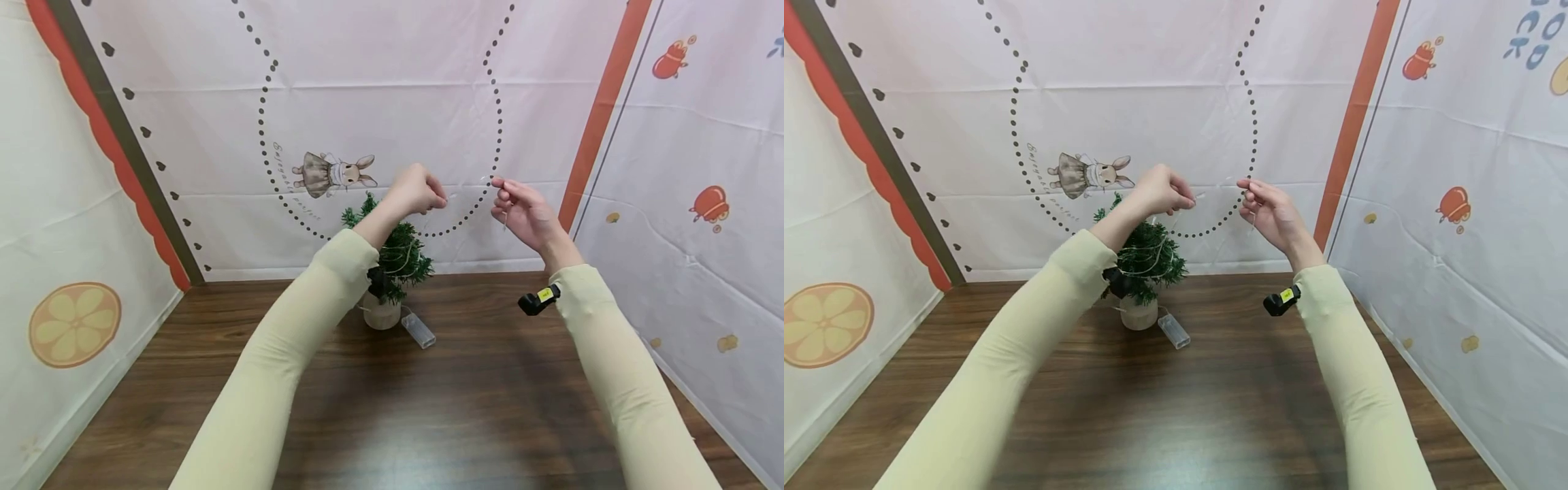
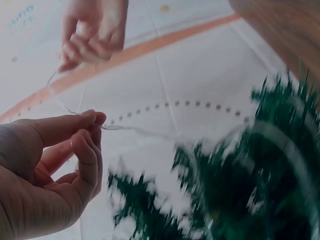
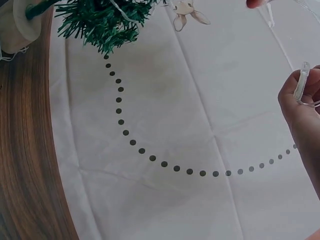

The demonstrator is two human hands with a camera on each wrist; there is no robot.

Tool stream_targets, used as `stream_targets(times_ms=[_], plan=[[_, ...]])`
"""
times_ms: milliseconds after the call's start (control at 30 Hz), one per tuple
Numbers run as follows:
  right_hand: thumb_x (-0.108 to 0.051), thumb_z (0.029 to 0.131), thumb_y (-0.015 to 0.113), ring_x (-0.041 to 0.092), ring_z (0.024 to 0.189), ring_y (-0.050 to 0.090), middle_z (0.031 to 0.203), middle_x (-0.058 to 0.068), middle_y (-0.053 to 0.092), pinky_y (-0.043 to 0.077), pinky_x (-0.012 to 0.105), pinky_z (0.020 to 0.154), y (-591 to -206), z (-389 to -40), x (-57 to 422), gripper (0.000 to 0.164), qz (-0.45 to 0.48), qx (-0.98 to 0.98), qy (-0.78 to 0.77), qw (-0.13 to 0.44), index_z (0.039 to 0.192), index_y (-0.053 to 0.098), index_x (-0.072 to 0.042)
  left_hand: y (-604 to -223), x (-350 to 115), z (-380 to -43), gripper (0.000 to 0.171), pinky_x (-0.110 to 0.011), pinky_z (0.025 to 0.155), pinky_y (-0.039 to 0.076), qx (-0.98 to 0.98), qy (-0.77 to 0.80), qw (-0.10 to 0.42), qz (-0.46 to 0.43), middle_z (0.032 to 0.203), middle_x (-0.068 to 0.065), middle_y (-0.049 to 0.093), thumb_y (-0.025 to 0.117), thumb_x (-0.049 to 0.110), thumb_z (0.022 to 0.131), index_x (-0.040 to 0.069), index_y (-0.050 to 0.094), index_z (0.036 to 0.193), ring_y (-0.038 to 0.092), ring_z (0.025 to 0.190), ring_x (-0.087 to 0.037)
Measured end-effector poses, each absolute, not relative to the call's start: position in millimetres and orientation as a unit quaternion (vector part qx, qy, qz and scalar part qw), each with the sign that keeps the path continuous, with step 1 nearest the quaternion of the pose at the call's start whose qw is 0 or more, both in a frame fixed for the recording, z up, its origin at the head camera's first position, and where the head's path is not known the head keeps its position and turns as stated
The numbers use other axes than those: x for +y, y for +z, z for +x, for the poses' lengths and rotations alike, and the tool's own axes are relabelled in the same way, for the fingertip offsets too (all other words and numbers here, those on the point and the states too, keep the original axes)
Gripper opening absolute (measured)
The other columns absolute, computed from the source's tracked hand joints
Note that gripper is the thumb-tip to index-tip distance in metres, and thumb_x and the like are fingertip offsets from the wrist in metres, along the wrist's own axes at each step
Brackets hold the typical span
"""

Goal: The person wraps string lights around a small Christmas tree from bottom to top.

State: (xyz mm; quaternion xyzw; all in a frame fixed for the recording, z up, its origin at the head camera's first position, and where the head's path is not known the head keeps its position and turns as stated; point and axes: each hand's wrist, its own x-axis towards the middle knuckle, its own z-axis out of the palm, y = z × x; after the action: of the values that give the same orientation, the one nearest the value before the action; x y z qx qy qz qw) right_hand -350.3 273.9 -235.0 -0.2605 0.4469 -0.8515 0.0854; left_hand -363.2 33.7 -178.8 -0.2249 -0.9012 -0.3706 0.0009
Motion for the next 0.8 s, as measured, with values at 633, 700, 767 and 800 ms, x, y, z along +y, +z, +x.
stream_targets(times_ms=[633, 700, 767, 800], plan=[[-0.01, 0.099, 0.05, 0.014, 0.069, 0.045, 0.076, 0.003, 0.056, 0.041, 0.028, 0.072, -236.0, -356.3, 246.5, 0.022, -0.263, 0.487, -0.827, 0.104, 0.108, 0.066, 0.0, -164.3, -17.2, -400.7, 0.013, -0.028, 0.079, 0.045, -0.908, -0.369, 0.05, -0.193, 0.109, -0.006, 0.068, 0.071, 0.018, 0.085, 0.009, 0.071, 0.095, 0.059, 0.099, -0.019], [-0.009, 0.098, 0.05, 0.014, 0.069, 0.045, 0.077, 0.003, 0.055, 0.041, 0.028, 0.071, -236.7, -357.8, 242.8, 0.022, -0.262, 0.489, -0.825, 0.103, 0.108, 0.066, 0.0, -164.9, -22.6, -403.6, 0.015, -0.029, 0.079, 0.045, -0.908, -0.377, 0.051, -0.177, 0.11, -0.005, 0.067, 0.072, 0.019, 0.085, 0.009, 0.071, 0.096, 0.058, 0.098, -0.019], [-0.009, 0.099, 0.048, 0.014, 0.07, 0.045, 0.078, 0.003, 0.055, 0.041, 0.027, 0.071, -237.5, -359.1, 239.3, 0.022, -0.262, 0.495, -0.822, 0.103, 0.108, 0.067, 0.0, -166.4, -27.5, -406.8, 0.017, -0.028, 0.078, 0.045, -0.906, -0.387, 0.053, -0.166, 0.11, -0.006, 0.067, 0.072, 0.018, 0.084, 0.009, 0.071, 0.098, 0.057, 0.098, -0.018], [-0.008, 0.099, 0.047, 0.013, 0.07, 0.045, 0.078, 0.003, 0.055, 0.041, 0.027, 0.071, -237.8, -359.5, 237.6, 0.023, -0.263, 0.495, -0.822, 0.105, 0.107, 0.067, 0.0, -167.7, -29.8, -408.2, 0.018, -0.028, 0.079, 0.045, -0.904, -0.393, 0.054, -0.161, 0.111, -0.006, 0.067, 0.072, 0.018, 0.084, 0.009, 0.071, 0.099, 0.057, 0.097, -0.018]])
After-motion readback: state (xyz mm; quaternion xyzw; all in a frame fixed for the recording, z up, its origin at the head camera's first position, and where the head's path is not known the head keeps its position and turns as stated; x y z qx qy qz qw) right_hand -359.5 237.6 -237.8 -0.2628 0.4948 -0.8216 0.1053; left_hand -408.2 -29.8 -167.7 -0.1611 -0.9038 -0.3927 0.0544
